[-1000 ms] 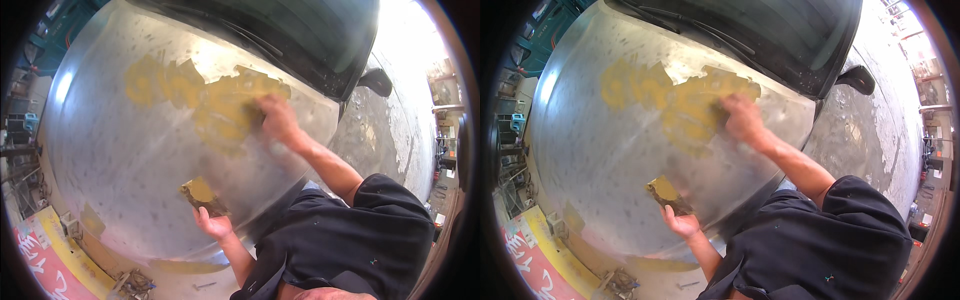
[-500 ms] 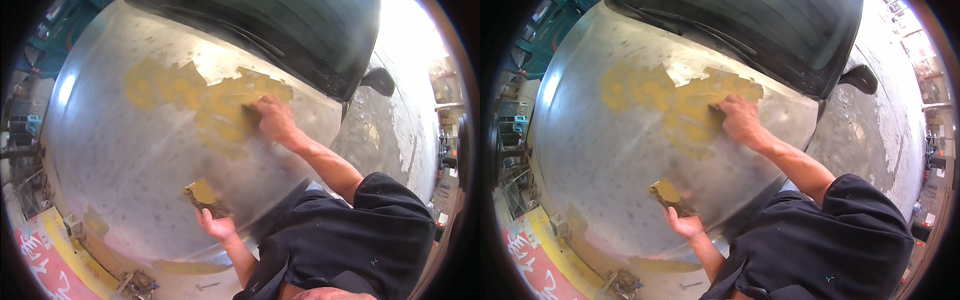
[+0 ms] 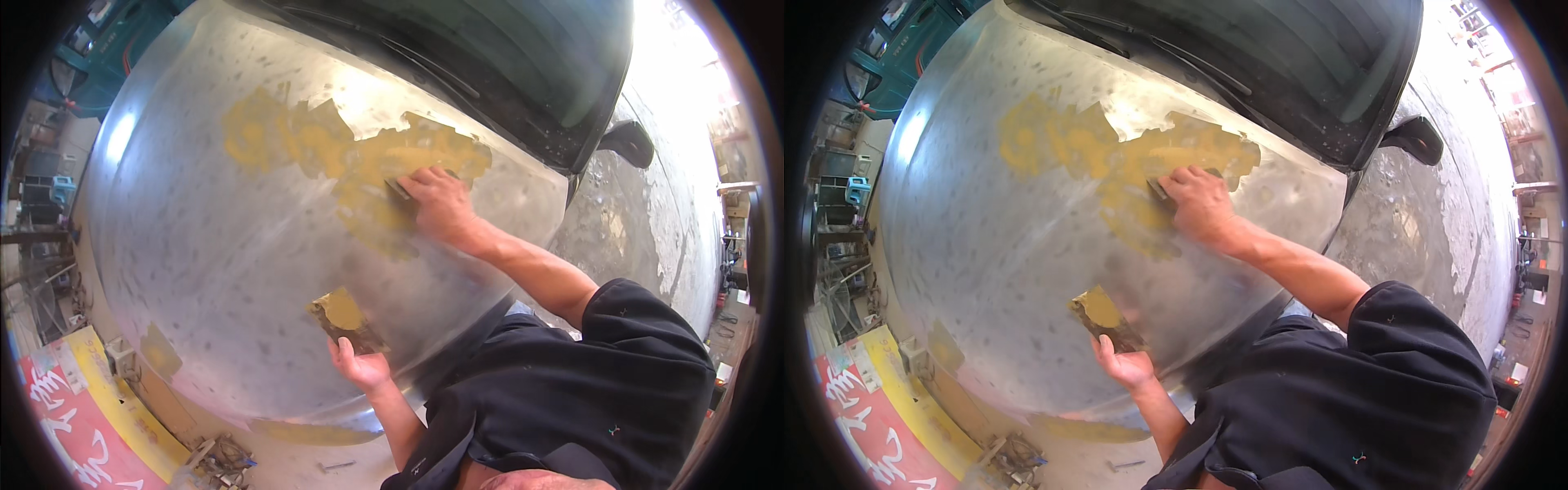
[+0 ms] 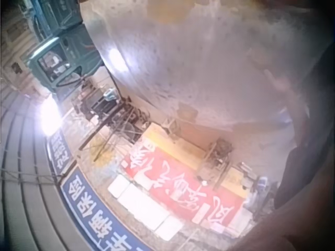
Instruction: The person applies yellow body filler to a car hood using a putty knife, spreading it across the surface in smooth strokes. They periodically reload the knife from a container and continue smoothing the filler over the hood.
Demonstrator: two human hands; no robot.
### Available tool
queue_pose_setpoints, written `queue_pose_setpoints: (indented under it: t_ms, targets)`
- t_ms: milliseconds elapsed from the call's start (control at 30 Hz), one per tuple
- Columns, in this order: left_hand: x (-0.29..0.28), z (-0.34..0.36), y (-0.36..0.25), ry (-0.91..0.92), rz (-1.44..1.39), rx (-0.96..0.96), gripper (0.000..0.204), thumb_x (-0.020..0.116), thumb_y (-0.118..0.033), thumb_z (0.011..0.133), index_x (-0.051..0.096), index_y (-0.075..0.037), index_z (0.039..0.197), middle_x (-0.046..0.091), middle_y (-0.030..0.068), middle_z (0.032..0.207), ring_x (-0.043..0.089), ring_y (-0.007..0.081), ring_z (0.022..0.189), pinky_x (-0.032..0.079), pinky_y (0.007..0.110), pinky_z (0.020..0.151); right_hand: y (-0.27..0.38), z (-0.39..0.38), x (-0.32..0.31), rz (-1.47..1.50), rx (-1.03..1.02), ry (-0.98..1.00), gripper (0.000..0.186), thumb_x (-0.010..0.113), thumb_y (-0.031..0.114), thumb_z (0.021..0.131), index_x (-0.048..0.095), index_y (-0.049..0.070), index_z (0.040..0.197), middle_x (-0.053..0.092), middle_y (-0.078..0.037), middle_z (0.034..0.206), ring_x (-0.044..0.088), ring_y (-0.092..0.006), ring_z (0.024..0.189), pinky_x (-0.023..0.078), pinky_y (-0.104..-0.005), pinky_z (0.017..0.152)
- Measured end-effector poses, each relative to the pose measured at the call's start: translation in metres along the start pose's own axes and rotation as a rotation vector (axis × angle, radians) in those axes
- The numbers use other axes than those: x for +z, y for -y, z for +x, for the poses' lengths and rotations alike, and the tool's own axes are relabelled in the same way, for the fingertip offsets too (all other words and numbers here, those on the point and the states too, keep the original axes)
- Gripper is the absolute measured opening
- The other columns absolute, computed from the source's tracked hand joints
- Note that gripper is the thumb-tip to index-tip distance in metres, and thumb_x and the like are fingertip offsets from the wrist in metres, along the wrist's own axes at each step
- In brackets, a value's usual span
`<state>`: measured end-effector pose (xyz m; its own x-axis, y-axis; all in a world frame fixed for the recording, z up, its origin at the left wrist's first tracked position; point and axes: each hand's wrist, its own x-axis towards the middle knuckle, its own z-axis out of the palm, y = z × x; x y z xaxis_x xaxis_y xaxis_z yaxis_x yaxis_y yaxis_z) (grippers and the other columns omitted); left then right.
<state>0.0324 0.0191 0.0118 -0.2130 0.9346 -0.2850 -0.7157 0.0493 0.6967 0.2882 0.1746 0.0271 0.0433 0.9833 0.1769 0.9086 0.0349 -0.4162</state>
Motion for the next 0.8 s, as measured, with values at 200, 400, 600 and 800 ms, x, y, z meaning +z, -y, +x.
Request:
queue_pose_setpoints:
  t_ms: [200,400,600,800]
  targets:
    - [-0.006,0.001,0.004,-0.019,0.015,0.012,0.05,0.052,-0.017,0.103,0.053,0.005,0.149,0.063,0.0146,0.142,0.063,0.0283,0.125,0.051,0.042,0.107,-0.059,0.074,-0.024,-0.072,0.152,-0.058,0.047,0.06,0.001,0.081,0.079,0.015,0.121,0.074,-0.009,0.114,0.067,-0.0348,0.116,0.056,-0.0492,0.093]
    - [0.005,0.002,0.004,-0.06,0.091,0.04,0.05,0.052,-0.018,0.103,0.054,0.005,0.148,0.064,0.0151,0.141,0.063,0.0285,0.124,0.051,0.042,0.106,-0.012,0.017,0.008,-0.02,0.02,0.028,0.045,0.062,0.005,0.079,0.078,0.015,0.119,0.073,-0.009,0.111,0.068,-0.0324,0.116,0.056,-0.0491,0.093]
    - [0.007,0.001,-0.001,0.005,0.066,0.031,0.049,0.053,-0.019,0.103,0.055,0.005,0.145,0.064,0.0154,0.14,0.064,0.0292,0.122,0.053,0.042,0.103,-0.052,-0.009,-0.03,-0.117,0.149,-0.103,0.047,0.06,0.003,0.081,0.078,0.016,0.122,0.075,-0.01,0.122,0.068,-0.0335,0.118,0.057,-0.0471,0.097]
    - [0.007,0.001,0.001,-0.02,0.084,0.042,0.05,0.053,-0.02,0.104,0.054,0.005,0.147,0.065,0.0155,0.139,0.064,0.0279,0.121,0.053,0.041,0.103,-0.098,0.013,-0.031,-0.181,0.274,-0.117,0.043,0.058,0.005,0.086,0.079,0.015,0.122,0.075,-0.007,0.118,0.068,-0.0318,0.117,0.054,-0.0442,0.099]
